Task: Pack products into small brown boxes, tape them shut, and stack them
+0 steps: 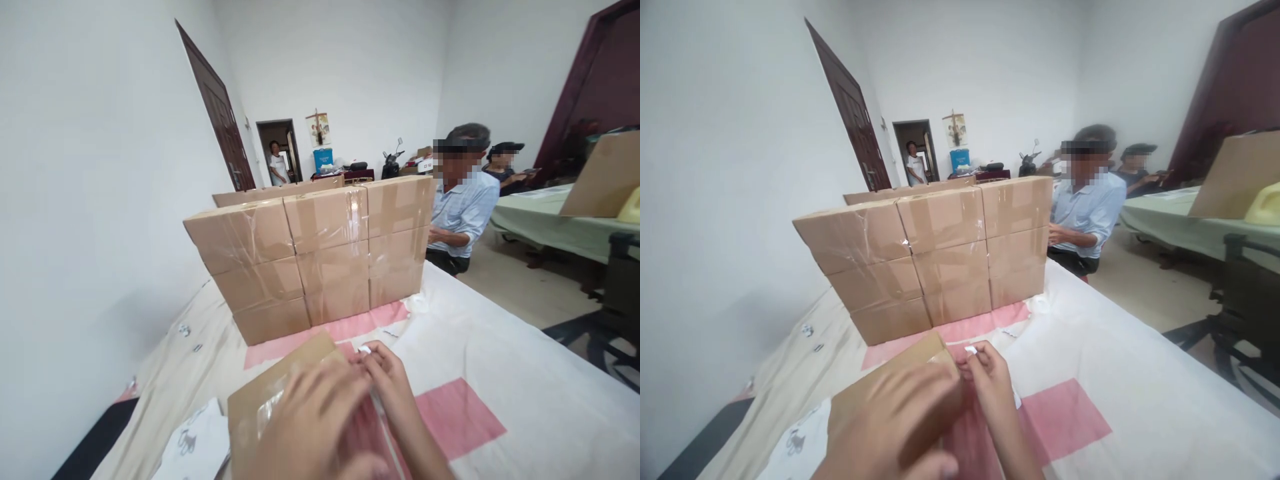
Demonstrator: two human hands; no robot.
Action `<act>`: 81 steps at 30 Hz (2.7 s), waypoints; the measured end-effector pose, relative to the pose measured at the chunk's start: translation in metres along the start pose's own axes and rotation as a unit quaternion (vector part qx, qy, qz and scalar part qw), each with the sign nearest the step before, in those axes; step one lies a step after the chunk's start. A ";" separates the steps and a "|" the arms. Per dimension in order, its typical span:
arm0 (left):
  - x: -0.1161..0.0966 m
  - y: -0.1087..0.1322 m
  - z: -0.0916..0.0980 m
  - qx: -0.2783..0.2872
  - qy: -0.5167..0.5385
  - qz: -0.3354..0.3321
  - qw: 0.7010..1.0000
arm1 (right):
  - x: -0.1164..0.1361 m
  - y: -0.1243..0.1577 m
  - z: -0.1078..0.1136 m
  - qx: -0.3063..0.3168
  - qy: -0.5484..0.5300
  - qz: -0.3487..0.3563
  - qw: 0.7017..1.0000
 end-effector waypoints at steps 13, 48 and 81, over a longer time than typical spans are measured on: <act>0.001 -0.062 0.001 0.326 -0.236 0.008 0.915 | 0.001 0.025 0.014 0.070 0.326 0.035 0.942; 0.016 -0.075 -0.005 0.355 -0.263 -0.009 0.897 | -0.009 0.033 0.016 0.165 0.415 -0.037 0.894; 0.017 -0.074 -0.004 0.361 -0.255 0.023 0.897 | -0.007 0.037 0.017 0.164 0.444 -0.029 0.881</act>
Point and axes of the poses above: each hand's wrist, its own y-axis away from the middle knuckle, its own z-axis out of the back of the hand, x = y × z, the point moved 3 cm from there along -y, towards the middle knuckle, and after that the axes turned 6 degrees about -y, right-handed, at the moved point
